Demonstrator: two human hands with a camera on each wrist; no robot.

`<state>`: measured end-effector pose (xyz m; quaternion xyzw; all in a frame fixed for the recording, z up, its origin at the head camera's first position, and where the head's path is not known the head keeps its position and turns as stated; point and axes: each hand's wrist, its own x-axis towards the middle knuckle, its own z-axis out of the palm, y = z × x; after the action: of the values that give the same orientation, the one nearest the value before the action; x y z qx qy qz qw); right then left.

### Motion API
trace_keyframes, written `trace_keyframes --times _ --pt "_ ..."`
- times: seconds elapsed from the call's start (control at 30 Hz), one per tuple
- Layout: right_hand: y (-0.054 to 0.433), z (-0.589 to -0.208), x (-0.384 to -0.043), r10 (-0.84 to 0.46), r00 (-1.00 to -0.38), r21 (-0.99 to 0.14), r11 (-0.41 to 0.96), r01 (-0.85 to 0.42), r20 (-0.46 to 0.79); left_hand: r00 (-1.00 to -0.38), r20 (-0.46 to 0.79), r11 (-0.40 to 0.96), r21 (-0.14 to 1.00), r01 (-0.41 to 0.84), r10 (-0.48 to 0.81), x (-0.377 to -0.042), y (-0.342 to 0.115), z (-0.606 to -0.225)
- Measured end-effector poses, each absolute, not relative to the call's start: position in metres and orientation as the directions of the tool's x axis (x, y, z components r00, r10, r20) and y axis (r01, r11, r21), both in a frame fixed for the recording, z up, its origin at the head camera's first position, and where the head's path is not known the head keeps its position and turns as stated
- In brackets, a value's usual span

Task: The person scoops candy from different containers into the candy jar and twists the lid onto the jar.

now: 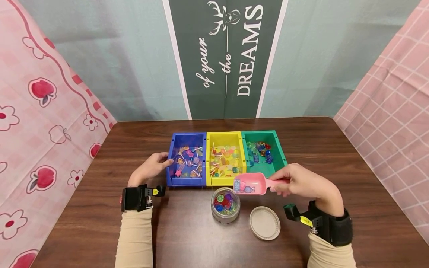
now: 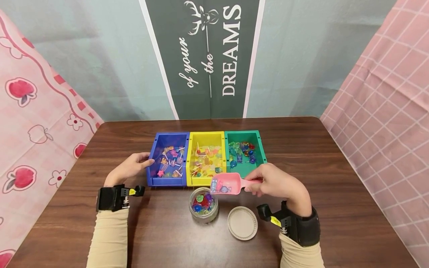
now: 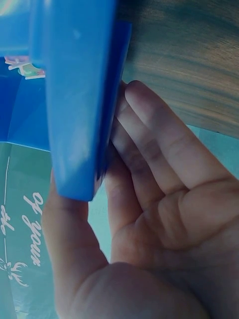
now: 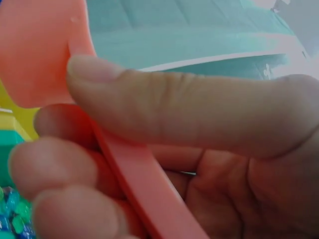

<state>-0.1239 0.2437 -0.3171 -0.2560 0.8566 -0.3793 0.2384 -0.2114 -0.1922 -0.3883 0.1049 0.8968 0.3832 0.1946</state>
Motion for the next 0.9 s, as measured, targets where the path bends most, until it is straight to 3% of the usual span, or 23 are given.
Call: trace_keyframes --times 0.33,0.6,0.9 --pt "0.229 -0.319 -0.123 -0.668 -0.703 -0.758 0.583 -0.292 -0.244 -0.901 -0.280 0.691 0.722 0.029 0.330 -0.213 -0.192 -0.389" --pt "0.223 -0.318 -0.122 -0.622 -0.728 -0.733 0.633 -0.249 -0.290 -0.901 -0.282 0.692 0.721 0.027 0.329 -0.213 -0.192 -0.389" --pt "0.219 -0.316 -0.121 -0.600 -0.769 -0.680 0.660 -0.320 -0.220 -0.903 -0.274 0.694 0.719 0.036 0.332 -0.212 -0.192 -0.389"
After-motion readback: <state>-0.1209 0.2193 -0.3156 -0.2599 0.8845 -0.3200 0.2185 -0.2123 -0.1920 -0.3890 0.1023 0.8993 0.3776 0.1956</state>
